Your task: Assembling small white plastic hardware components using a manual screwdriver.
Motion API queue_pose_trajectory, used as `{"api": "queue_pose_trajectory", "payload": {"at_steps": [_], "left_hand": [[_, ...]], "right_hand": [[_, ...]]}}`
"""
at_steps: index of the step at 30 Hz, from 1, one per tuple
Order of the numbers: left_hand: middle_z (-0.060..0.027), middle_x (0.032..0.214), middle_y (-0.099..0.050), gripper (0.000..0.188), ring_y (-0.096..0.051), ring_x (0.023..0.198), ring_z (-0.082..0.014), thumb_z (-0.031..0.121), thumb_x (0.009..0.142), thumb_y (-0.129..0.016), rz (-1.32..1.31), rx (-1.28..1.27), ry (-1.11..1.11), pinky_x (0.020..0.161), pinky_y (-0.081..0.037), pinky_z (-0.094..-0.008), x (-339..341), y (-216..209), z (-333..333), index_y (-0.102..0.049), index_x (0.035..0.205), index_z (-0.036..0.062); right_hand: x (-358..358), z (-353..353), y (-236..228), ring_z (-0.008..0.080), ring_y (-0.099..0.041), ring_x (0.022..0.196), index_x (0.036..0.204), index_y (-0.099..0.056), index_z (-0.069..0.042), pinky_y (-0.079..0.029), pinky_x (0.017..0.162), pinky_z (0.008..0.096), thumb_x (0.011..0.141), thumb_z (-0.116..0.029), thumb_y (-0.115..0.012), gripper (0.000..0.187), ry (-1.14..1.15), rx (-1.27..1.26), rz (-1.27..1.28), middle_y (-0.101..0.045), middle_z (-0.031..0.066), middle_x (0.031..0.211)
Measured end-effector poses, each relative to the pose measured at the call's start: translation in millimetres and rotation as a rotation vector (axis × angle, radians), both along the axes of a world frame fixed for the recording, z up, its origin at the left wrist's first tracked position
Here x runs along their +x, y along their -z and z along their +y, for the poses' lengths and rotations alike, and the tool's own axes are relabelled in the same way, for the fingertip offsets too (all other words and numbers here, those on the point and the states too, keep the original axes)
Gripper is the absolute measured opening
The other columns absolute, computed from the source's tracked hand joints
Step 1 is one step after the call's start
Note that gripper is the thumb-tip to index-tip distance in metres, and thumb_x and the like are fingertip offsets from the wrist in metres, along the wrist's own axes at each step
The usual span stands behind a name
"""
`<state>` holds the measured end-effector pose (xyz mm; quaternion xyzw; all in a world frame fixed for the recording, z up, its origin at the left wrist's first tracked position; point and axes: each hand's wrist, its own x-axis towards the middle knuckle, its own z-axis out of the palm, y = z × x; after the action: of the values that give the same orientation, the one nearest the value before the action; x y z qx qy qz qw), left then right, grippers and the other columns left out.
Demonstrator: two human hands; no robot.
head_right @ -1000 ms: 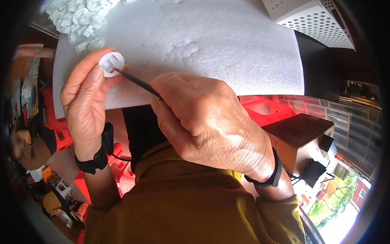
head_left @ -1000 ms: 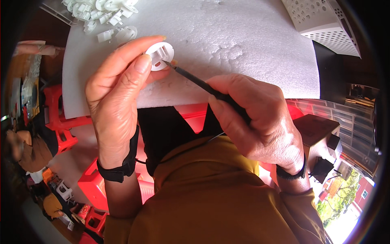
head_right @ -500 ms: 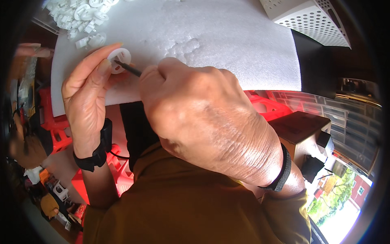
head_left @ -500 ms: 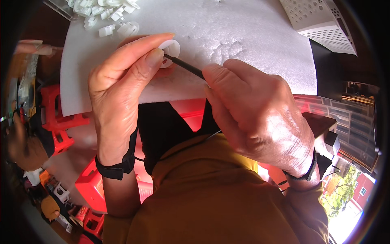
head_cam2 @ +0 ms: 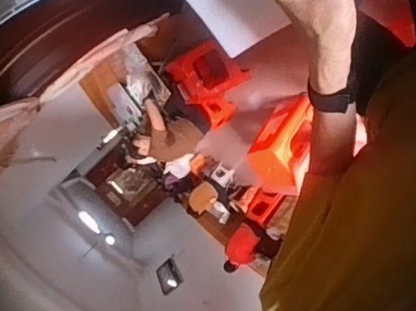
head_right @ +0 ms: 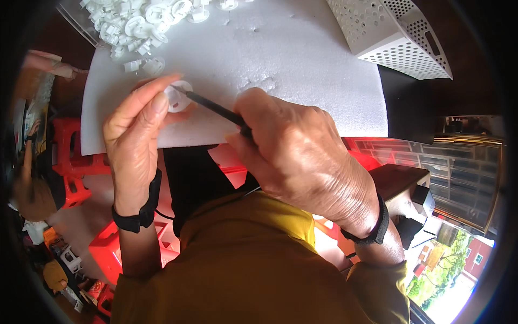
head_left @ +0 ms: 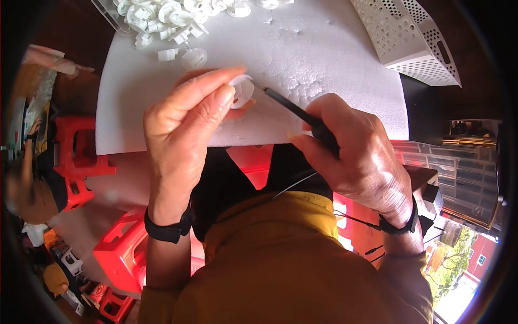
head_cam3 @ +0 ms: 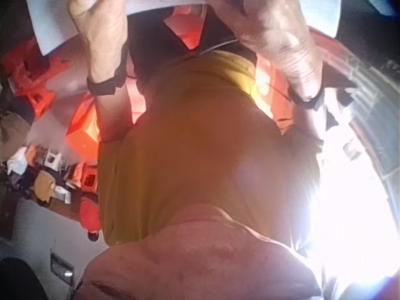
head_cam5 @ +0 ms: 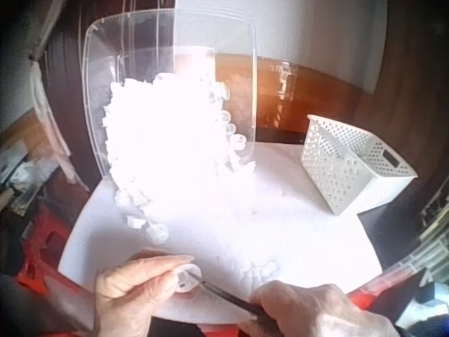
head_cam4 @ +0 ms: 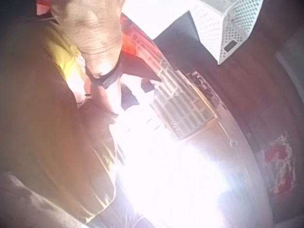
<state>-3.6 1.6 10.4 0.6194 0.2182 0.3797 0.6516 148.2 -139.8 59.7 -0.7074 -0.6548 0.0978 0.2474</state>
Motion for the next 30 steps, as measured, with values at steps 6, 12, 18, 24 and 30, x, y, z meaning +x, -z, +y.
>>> {"api": "queue_pose_trajectory", "payload": {"at_steps": [6,12,18,24,30], "left_hand": [[-0.0133,0.107,-0.062,0.028,-0.063,0.091,-0.0183,0.012,0.094,-0.052,-0.019,0.040,0.139,0.075,-0.054,-0.0283,-7,-28,-15,-0.062,0.111,-0.0076],[-0.0143,0.108,-0.061,0.026,-0.063,0.088,-0.0169,0.009,0.094,-0.053,-0.160,-0.019,0.167,0.074,-0.056,-0.0278,-2,-31,-21,-0.061,0.112,-0.0078],[-0.0140,0.111,-0.060,0.028,-0.063,0.084,-0.0152,0.011,0.094,-0.056,-0.064,0.027,0.126,0.074,-0.053,-0.0270,-10,-19,-10,-0.059,0.119,-0.0029],[-0.0105,0.101,-0.064,0.023,-0.064,0.076,-0.0131,0.013,0.096,-0.053,0.004,0.013,0.074,0.067,-0.052,-0.0250,-20,-7,5,-0.063,0.111,-0.0014],[-0.0092,0.095,-0.064,0.023,-0.063,0.074,-0.0117,0.015,0.096,-0.054,0.013,-0.023,0.023,0.066,-0.051,-0.0241,-14,-2,5,-0.064,0.107,-0.0023]], "right_hand": [[-9,9,-7,0.0062,-0.049,0.052,0.091,-0.052,0.000,-0.041,0.047,0.0231,0.094,-0.023,-0.060,0.024,0.135,-0.056,0.630,-0.052,0.0013,0.063],[-14,19,-23,0.0256,-0.056,0.055,0.086,-0.053,0.002,-0.044,0.053,0.0334,0.092,-0.018,-0.060,0.022,0.075,-0.018,0.511,-0.057,0.0138,0.064],[20,6,-55,0.0058,-0.044,0.049,0.086,-0.057,0.000,-0.036,0.043,0.0261,0.092,-0.017,-0.060,0.019,0.328,-0.035,0.542,-0.050,-0.0013,0.058],[123,-8,-93,0.0034,-0.042,0.042,0.083,-0.057,-0.003,-0.034,0.039,0.0205,0.096,-0.031,-0.053,0.031,0.590,0.171,0.198,-0.050,-0.0025,0.058],[113,11,-89,0.0047,-0.042,0.053,0.090,-0.058,-0.003,-0.036,0.049,0.0252,0.094,-0.031,-0.056,0.028,0.590,0.336,-0.172,-0.048,-0.0011,0.058]]}}
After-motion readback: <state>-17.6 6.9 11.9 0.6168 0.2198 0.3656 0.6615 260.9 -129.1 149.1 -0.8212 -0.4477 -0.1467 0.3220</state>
